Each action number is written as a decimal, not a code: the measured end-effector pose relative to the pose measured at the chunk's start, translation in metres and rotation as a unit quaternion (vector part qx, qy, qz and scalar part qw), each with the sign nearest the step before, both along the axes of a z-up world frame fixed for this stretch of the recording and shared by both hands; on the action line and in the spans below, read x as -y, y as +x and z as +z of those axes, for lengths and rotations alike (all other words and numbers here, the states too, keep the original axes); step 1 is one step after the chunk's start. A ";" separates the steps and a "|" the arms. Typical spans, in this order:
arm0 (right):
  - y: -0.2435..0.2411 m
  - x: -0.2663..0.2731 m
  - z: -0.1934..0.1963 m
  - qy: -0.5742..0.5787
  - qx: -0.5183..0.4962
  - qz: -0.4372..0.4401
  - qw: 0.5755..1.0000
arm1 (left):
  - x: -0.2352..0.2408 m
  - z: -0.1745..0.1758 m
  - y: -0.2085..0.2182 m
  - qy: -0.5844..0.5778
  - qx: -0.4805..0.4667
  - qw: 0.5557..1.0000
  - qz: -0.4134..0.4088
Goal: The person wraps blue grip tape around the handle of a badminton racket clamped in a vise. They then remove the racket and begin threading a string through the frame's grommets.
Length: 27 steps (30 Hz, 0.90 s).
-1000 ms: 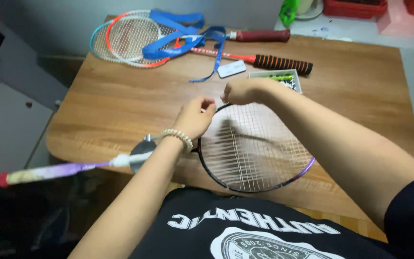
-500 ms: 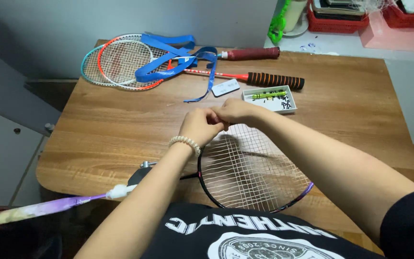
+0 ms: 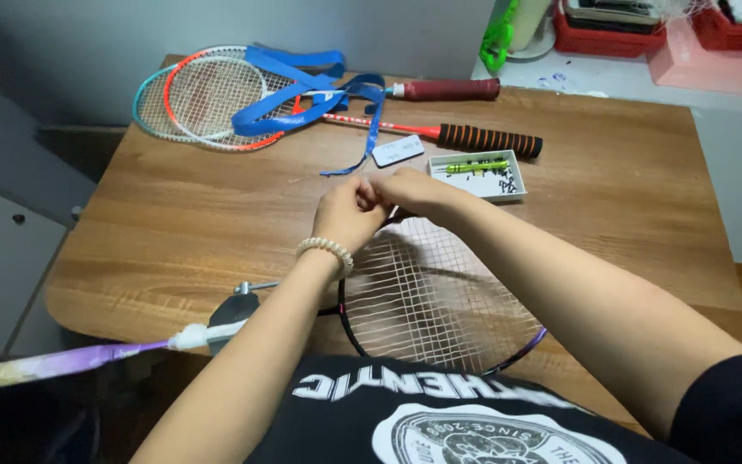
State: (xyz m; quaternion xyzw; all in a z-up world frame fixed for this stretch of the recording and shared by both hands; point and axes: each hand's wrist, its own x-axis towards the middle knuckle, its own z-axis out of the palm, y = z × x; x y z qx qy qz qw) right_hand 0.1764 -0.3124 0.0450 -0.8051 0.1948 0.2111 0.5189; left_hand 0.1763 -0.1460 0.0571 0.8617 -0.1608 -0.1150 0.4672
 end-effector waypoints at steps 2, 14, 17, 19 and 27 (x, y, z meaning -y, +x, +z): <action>-0.002 0.013 -0.003 0.018 -0.043 0.048 0.998 | 0.001 0.006 0.004 0.036 0.005 0.999 -0.013; -0.026 0.033 0.038 0.221 0.025 0.108 0.969 | -0.009 0.048 -0.028 0.068 0.232 0.969 -0.061; -0.028 0.026 0.042 0.122 0.032 0.125 0.984 | -0.009 0.052 -0.027 0.098 0.216 0.970 -0.045; -0.027 0.028 0.026 0.149 0.043 0.107 0.982 | -0.007 0.044 -0.024 0.087 0.164 0.983 -0.019; -0.028 0.025 0.019 0.103 0.055 0.080 0.990 | -0.004 -0.046 -0.009 -0.188 -0.369 0.908 0.058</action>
